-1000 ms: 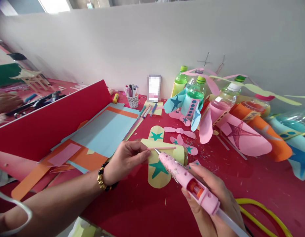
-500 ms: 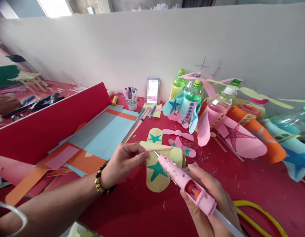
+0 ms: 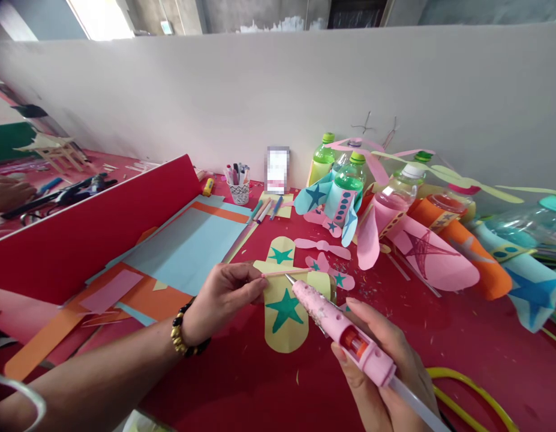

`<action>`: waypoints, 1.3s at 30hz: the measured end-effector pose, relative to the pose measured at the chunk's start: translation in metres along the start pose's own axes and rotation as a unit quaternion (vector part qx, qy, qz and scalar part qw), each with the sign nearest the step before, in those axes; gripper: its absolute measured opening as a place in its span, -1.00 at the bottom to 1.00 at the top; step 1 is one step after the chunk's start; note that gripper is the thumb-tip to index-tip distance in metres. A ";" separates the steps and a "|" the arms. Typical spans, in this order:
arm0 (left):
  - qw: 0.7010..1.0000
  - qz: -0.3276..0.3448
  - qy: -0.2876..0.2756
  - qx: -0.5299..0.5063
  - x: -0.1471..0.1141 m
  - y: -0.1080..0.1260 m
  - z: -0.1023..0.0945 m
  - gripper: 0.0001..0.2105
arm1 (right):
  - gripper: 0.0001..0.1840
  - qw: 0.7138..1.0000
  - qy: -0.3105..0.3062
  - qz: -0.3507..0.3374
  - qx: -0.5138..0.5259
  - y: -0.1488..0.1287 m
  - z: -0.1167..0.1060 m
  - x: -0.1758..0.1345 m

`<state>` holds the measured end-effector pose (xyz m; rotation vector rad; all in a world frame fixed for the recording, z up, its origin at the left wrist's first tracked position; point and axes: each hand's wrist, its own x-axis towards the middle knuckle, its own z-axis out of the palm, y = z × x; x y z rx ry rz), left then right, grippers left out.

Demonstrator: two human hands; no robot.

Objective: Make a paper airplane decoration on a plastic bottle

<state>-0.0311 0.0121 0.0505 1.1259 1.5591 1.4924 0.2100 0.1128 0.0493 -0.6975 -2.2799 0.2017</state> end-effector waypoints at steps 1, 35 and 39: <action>1.000 -0.001 0.002 -0.006 0.000 0.001 0.000 -0.73 | -0.58 1.000 0.001 0.000 0.002 0.000 0.000 0.000; 1.000 -0.014 0.022 -0.014 0.001 0.008 -0.004 -0.73 | -0.54 0.997 0.032 0.049 0.042 0.007 0.001 0.007; 0.999 -0.013 0.022 -0.022 0.002 0.009 -0.004 -0.72 | -0.53 0.998 0.042 0.044 0.033 0.006 0.001 0.008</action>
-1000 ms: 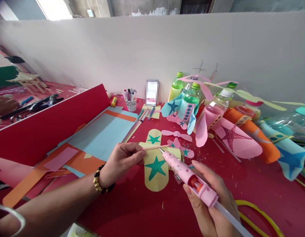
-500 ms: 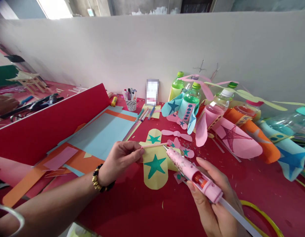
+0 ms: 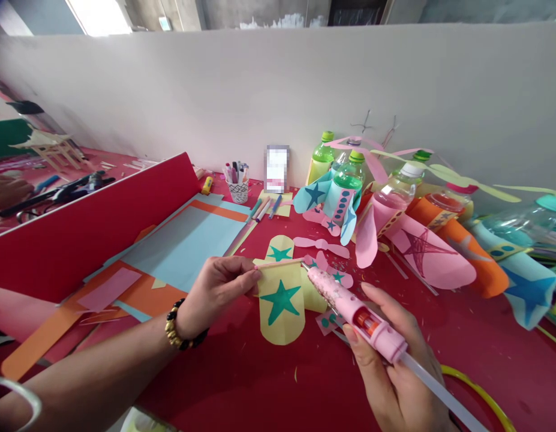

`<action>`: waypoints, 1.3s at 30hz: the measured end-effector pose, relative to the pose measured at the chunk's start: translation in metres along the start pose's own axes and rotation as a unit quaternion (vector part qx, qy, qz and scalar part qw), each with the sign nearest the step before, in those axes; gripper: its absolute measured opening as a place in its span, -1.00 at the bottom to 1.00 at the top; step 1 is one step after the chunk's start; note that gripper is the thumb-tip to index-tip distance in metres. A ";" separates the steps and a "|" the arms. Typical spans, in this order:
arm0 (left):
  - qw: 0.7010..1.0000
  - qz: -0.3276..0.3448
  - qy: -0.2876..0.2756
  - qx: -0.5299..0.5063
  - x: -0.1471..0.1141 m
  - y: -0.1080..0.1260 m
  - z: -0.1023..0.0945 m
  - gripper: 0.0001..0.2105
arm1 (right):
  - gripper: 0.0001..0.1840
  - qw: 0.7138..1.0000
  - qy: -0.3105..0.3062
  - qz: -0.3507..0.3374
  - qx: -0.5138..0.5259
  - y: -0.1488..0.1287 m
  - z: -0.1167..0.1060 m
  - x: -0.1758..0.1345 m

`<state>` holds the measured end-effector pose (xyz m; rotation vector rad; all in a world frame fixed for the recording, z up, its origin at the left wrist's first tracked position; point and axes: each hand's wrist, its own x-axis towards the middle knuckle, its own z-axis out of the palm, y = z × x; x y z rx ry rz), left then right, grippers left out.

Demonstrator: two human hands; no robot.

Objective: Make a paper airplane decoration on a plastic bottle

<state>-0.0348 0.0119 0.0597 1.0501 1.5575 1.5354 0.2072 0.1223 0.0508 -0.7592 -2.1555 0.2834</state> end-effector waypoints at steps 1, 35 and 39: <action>1.000 0.000 0.000 -0.002 0.000 0.000 0.000 -0.72 | -0.53 1.000 0.001 0.002 -0.002 0.000 0.000 0.000; 0.995 0.044 -0.022 0.084 -0.004 -0.007 0.005 -0.73 | -0.53 0.998 -0.049 -0.036 -0.020 -0.010 0.001 -0.012; 0.992 0.056 -0.018 0.114 -0.004 -0.007 0.006 -0.73 | -0.55 0.999 -0.052 -0.003 -0.012 -0.016 0.002 -0.015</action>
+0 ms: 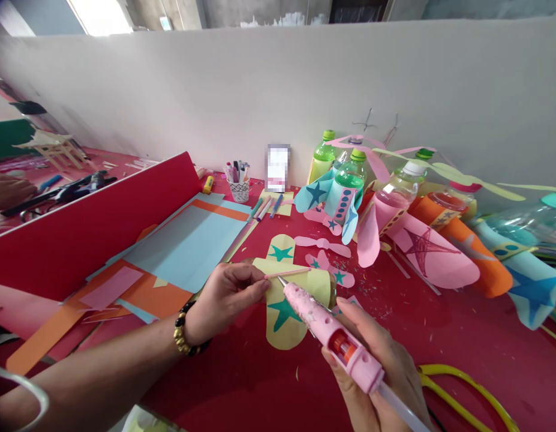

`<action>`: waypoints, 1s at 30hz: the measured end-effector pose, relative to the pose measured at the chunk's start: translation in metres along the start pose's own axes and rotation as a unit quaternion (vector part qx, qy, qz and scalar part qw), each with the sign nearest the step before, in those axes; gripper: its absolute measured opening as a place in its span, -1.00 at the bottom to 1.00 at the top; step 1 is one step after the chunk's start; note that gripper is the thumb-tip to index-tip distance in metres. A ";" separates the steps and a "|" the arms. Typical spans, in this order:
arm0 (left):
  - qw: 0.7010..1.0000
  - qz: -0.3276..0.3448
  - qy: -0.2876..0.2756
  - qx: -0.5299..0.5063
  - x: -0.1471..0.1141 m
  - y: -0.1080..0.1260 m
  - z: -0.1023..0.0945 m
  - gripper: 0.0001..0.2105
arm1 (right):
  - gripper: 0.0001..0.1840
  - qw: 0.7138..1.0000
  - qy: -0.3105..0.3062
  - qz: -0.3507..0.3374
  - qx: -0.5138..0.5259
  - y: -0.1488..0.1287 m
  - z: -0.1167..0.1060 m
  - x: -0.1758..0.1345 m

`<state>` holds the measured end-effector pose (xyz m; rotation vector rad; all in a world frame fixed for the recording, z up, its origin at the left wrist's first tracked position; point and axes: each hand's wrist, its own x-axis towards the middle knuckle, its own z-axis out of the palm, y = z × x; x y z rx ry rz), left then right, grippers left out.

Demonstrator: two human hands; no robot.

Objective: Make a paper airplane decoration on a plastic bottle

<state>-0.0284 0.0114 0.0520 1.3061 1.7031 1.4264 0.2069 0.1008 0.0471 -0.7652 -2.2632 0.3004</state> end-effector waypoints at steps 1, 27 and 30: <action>1.000 0.002 -0.001 0.004 0.000 0.000 0.000 -0.74 | -0.55 1.000 0.000 0.010 0.003 -0.001 0.000 0.000; 0.996 -0.038 0.014 -0.079 0.002 0.006 -0.004 -0.72 | -0.52 0.999 0.029 0.012 0.008 0.016 -0.002 0.013; 0.995 -0.037 0.010 -0.088 0.002 0.005 -0.005 -0.73 | -0.54 0.999 0.029 0.019 0.013 0.016 -0.002 0.014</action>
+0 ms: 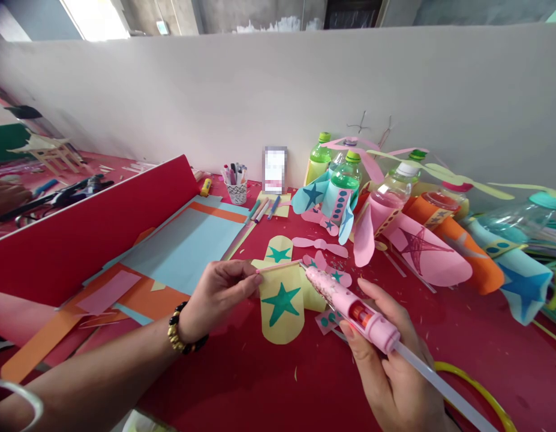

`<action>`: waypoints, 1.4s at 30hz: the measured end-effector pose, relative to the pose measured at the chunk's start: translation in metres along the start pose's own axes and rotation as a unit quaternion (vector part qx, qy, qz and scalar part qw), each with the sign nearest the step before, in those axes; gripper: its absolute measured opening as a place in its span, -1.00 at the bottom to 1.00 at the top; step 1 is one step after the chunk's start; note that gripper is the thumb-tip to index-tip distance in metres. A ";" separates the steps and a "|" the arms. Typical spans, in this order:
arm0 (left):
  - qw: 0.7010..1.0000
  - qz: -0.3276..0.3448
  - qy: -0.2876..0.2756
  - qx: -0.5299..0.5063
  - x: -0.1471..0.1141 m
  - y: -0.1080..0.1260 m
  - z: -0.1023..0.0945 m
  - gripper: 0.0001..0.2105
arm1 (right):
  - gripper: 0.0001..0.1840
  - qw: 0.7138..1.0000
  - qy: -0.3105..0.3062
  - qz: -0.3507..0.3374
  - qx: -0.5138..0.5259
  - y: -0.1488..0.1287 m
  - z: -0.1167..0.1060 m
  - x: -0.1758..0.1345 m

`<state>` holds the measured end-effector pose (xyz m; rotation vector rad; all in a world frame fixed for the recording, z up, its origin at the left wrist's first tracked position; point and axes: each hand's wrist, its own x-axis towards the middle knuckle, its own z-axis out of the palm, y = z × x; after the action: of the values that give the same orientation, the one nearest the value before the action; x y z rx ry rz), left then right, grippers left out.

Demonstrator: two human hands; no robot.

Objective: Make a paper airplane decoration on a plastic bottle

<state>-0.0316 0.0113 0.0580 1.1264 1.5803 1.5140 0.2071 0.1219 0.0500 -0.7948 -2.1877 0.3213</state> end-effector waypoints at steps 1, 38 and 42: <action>1.000 0.001 -0.002 -0.003 0.000 0.000 0.000 -0.73 | -0.54 1.000 0.000 0.002 0.000 0.000 0.000 0.000; 0.995 0.047 -0.017 0.085 -0.002 -0.008 0.004 -0.75 | -0.54 0.999 -0.038 0.016 -0.001 -0.019 0.003 -0.015; 0.994 0.056 -0.015 0.097 -0.002 -0.008 0.005 -0.77 | -0.54 0.998 -0.039 0.049 0.010 -0.028 0.003 -0.015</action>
<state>-0.0275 0.0114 0.0494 1.3592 1.6957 1.4297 0.1999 0.0905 0.0520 -0.8928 -2.2184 0.4285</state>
